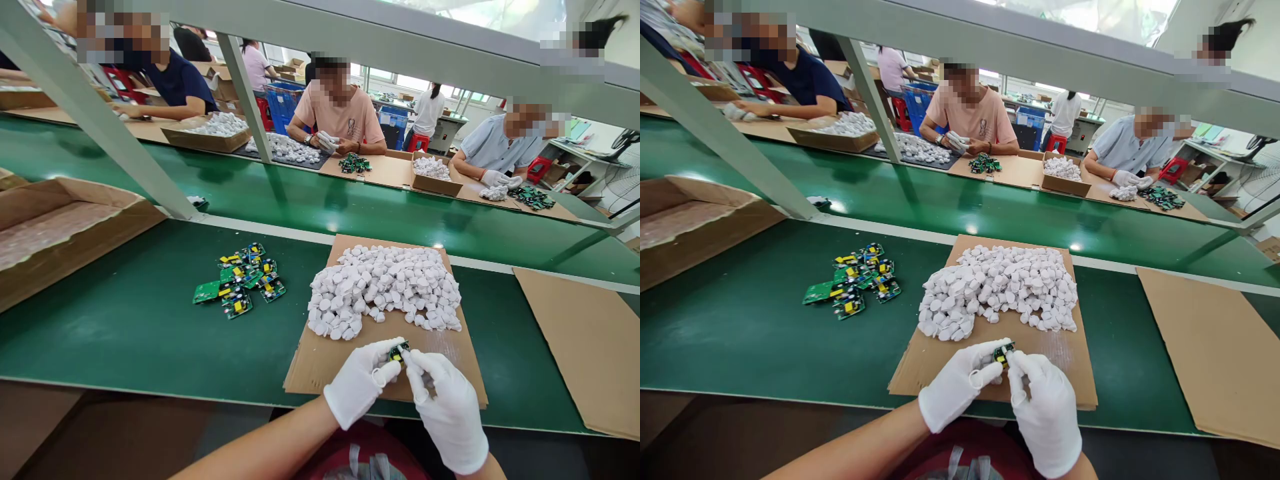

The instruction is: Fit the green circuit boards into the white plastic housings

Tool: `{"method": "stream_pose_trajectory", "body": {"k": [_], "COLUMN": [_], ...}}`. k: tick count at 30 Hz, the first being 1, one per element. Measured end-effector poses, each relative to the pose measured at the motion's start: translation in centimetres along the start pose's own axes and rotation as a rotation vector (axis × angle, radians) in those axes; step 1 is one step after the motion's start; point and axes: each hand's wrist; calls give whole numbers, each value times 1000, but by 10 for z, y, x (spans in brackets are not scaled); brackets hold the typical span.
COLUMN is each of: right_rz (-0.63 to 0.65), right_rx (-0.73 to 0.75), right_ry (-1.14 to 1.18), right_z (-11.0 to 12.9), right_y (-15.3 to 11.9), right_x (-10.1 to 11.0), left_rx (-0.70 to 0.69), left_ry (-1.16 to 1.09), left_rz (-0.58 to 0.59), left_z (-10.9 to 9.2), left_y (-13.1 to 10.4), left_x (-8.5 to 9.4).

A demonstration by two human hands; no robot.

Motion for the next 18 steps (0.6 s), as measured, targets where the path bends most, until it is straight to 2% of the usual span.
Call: {"method": "stream_pose_trajectory", "body": {"k": [3,8,12,15,18], "right_rz": [-36,175,100,35,-99], "right_rx": [43,-10,-93,-6,65], "right_ry": [-59,108,140,26,-97], "right_z": [-1,-2,-2,-2,-1], "right_y": [3,10,10,6,1], "right_x": [-4,2,4,-4,-13], "left_rx": [11,129,204,219,147], "left_ry": [10,-103,-167,-172,-117], "left_rz": [-23,16,-3,-17,22], "left_z": [0,-5,-9,-10,-7], "left_y": [0,3,1,2,5], "left_x": [-2,4,3,-4,-11]}}
Point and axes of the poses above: each hand's wrist, its own y-axis towards the middle knuckle, its own x-axis out of the back of the hand, z = x × y, and after that the axes turned 11 degrees about -y, right-handed
